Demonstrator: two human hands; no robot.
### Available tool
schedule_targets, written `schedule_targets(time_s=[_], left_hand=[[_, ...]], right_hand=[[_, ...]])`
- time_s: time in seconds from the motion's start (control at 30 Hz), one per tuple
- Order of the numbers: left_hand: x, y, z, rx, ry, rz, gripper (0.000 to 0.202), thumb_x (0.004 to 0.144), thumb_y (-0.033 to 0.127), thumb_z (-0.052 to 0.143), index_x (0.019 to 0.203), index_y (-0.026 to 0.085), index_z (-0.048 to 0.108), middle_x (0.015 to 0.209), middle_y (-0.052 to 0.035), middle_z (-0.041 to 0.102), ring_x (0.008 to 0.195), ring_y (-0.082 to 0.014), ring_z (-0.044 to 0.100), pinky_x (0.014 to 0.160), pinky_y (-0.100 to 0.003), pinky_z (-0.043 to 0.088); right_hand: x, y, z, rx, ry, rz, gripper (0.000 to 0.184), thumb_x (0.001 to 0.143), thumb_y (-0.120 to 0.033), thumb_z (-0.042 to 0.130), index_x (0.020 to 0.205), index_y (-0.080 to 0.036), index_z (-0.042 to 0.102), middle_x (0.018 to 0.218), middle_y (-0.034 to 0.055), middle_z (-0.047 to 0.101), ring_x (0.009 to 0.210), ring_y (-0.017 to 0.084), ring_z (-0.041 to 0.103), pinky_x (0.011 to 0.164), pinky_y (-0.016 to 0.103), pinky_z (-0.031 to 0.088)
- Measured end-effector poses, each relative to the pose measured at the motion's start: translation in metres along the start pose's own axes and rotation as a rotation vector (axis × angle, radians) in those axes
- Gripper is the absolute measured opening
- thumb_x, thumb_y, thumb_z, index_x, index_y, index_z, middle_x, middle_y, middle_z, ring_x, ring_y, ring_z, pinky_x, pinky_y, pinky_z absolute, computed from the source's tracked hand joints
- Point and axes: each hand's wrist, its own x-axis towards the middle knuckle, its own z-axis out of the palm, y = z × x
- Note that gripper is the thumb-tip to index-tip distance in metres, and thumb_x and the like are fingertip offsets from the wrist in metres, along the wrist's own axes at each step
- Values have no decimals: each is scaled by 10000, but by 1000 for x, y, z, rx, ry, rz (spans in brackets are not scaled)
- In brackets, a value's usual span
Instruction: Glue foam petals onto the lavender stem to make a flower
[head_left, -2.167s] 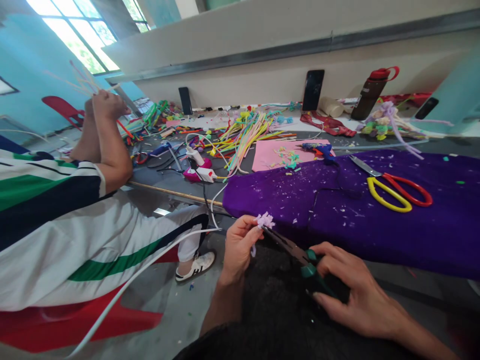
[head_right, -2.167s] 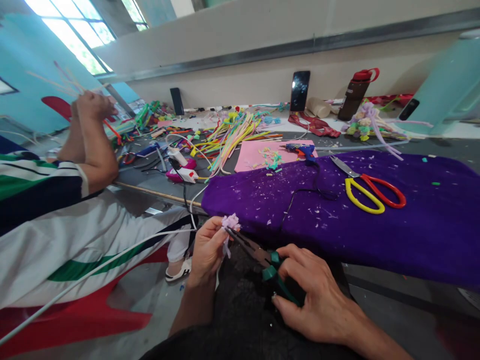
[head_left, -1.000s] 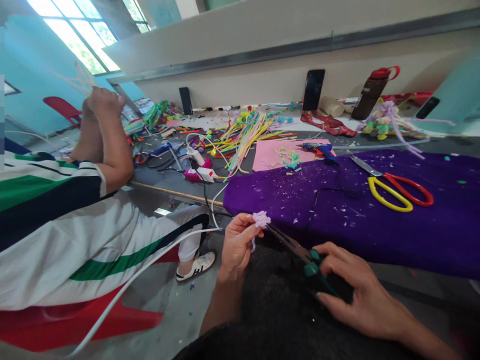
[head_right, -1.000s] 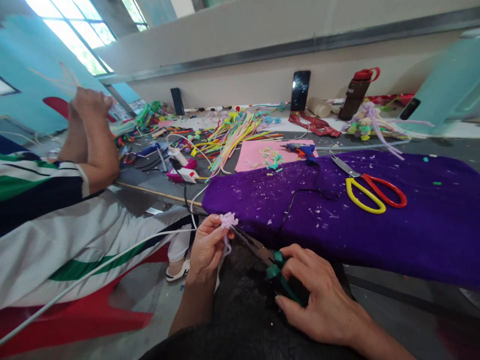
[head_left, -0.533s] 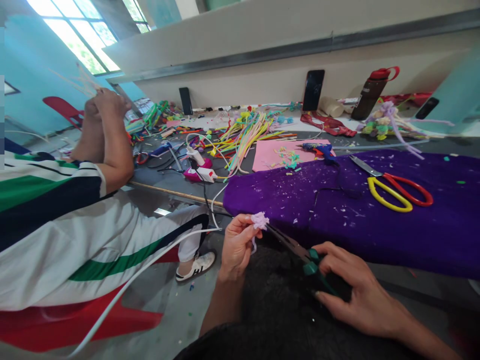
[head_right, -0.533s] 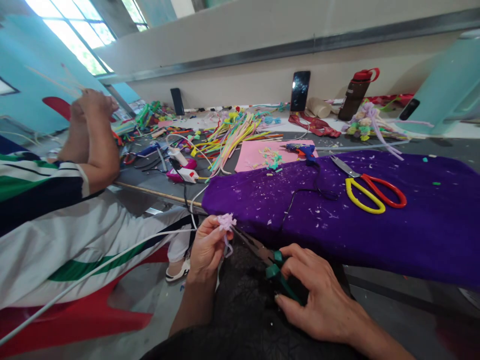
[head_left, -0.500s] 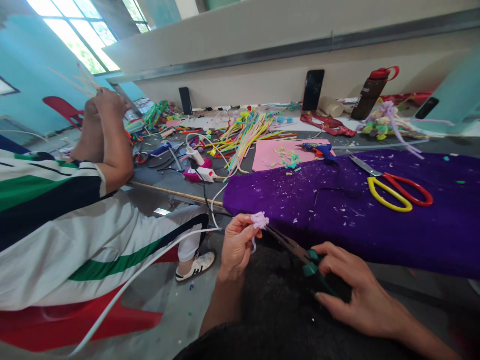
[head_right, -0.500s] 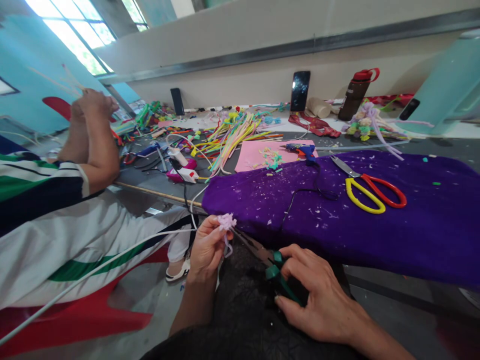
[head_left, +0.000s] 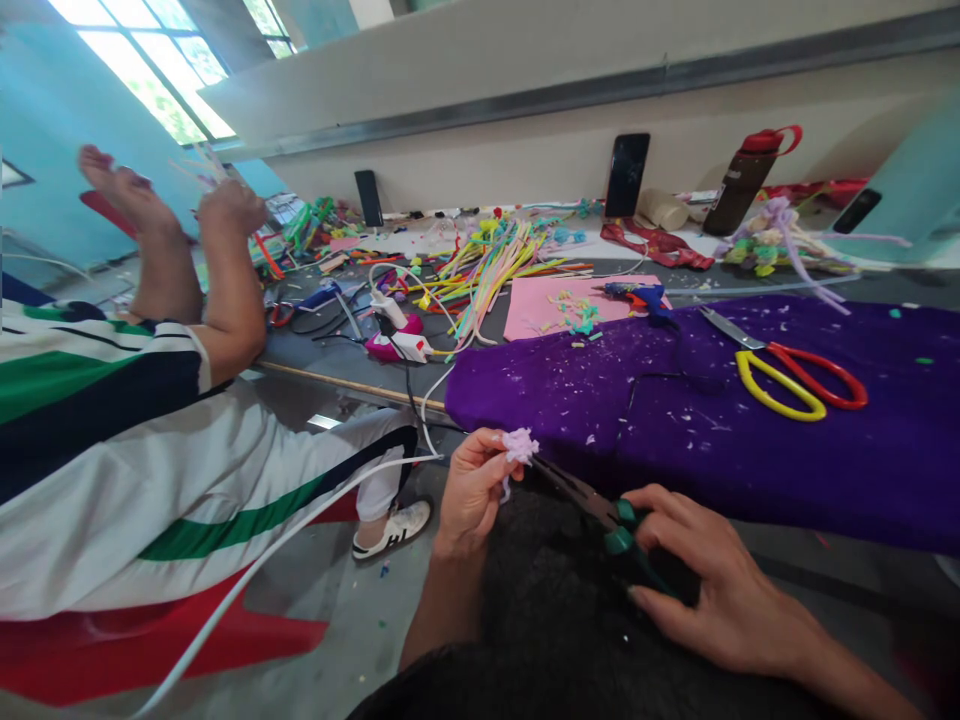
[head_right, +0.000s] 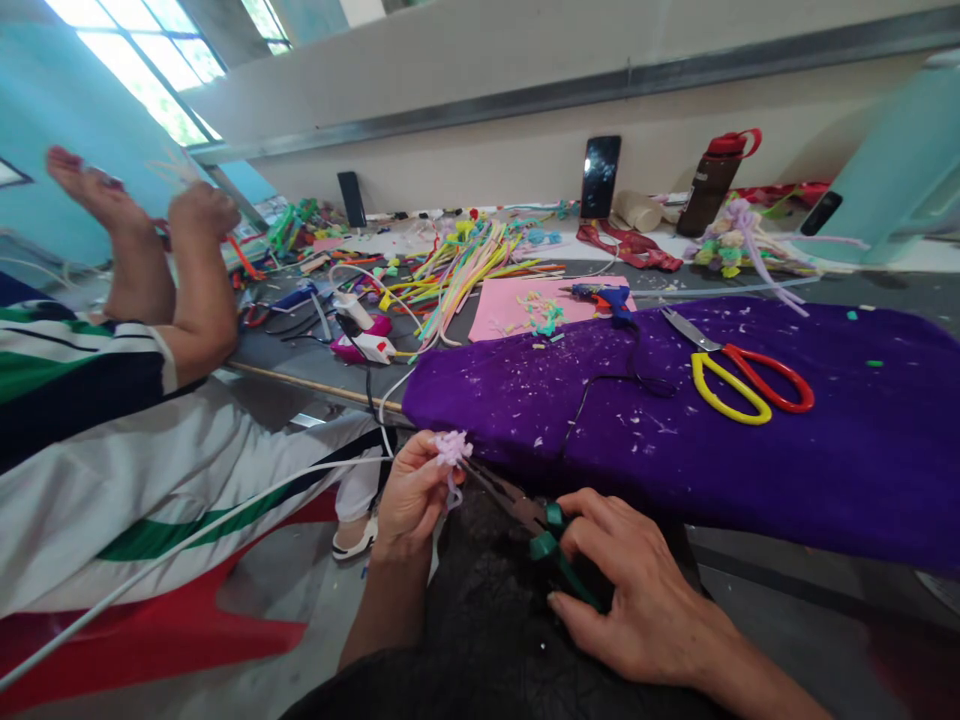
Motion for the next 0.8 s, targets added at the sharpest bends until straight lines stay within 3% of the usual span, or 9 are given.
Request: schedule_targets(time_s=[0.37, 0.8], left_hand=[[1, -2, -6, 30, -65, 87, 170, 551, 115, 752, 630, 172, 613, 671, 28, 594, 522, -74, 548, 459, -166, 430], [2, -4, -14, 57, -68, 33, 163, 573, 104, 738, 663, 164, 616, 697, 20, 596, 533, -78, 552, 473, -169, 434]], right_hand=[[0, 2, 1, -29, 4, -14, 165, 673, -169, 601, 790, -215, 494, 1109, 61, 535, 943, 222, 553, 797, 377, 452], [-1, -2, 8, -28, -92, 34, 226, 670, -200, 603, 842, -226, 458, 1222, 75, 466, 1116, 261, 463, 866, 445, 430]])
